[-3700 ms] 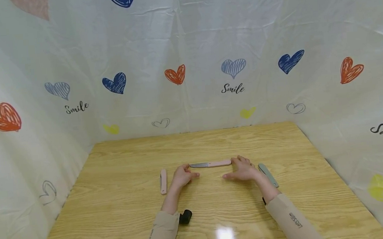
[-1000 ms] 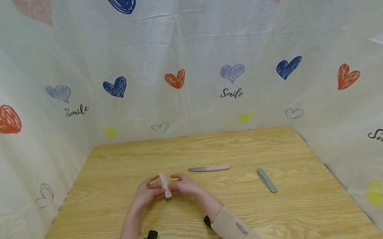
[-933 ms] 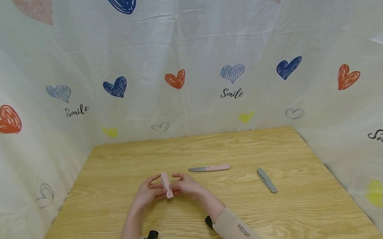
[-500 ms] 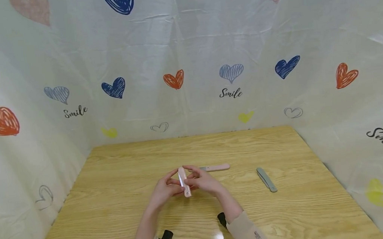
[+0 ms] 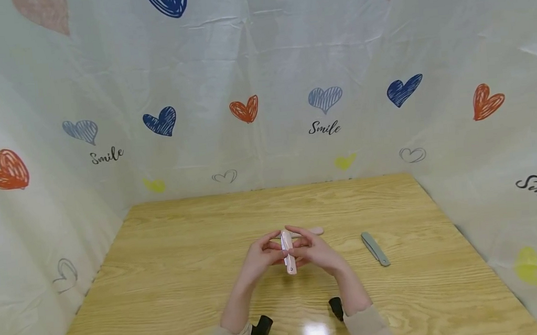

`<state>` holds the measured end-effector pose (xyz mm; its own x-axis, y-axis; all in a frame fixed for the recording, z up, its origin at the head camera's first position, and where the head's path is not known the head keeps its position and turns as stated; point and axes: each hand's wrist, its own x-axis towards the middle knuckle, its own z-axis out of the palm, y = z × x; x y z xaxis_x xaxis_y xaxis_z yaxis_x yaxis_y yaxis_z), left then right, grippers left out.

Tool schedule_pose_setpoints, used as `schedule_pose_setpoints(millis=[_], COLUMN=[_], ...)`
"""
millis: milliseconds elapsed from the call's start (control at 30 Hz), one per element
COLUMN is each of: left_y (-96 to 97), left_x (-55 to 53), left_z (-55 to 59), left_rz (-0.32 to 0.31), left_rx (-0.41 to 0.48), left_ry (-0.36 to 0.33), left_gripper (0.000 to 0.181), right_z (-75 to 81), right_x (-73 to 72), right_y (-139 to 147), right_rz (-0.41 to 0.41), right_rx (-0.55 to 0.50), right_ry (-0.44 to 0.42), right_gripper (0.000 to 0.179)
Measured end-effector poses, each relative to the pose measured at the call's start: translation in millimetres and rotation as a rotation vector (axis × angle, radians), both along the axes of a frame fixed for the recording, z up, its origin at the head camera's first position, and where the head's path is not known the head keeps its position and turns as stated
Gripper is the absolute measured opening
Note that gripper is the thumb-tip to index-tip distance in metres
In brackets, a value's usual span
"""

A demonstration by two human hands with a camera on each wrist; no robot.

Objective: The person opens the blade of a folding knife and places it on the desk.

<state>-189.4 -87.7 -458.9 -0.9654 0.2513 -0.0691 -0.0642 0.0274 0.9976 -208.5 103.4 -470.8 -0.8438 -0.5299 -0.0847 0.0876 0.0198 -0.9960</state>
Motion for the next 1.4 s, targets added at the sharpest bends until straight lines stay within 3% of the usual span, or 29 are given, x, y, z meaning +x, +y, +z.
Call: schedule_pose_setpoints(millis=[167, 533, 800, 1033, 1400], left_y=[13.3, 27.6, 27.6, 26.0, 20.0], left_x=[-0.4, 1.9, -0.3, -0.2, -2.3], left_z=[-0.8, -5.7, -8.5, -10.1, -15.9], left_rz=[-0.02, 0.043, 0.057, 0.039, 0.003], left_rx=[0.014, -0.045, -0.051, 0.01, 0.047], left_ry=[0.004, -0.012, -0.05, -0.099, -0.084], left_gripper=[0.052, 0.046, 0.046, 0.046, 0.044], right_z=[-0.4, -6.4, -8.4, -7.7, -8.1], right_x=[3.7, 6.6, 7.5, 8.4, 7.7], right_y=[11, 18, 20, 21, 19], right_rz=[-0.031, -0.087, -0.095, -0.08, -0.078], right_rx=[0.028, 0.061, 0.055, 0.061, 0.055], right_ry=[0.007, 0.016, 0.028, 0.038, 0.024], right_gripper=[0.062, 0.052, 0.05, 0.05, 0.05])
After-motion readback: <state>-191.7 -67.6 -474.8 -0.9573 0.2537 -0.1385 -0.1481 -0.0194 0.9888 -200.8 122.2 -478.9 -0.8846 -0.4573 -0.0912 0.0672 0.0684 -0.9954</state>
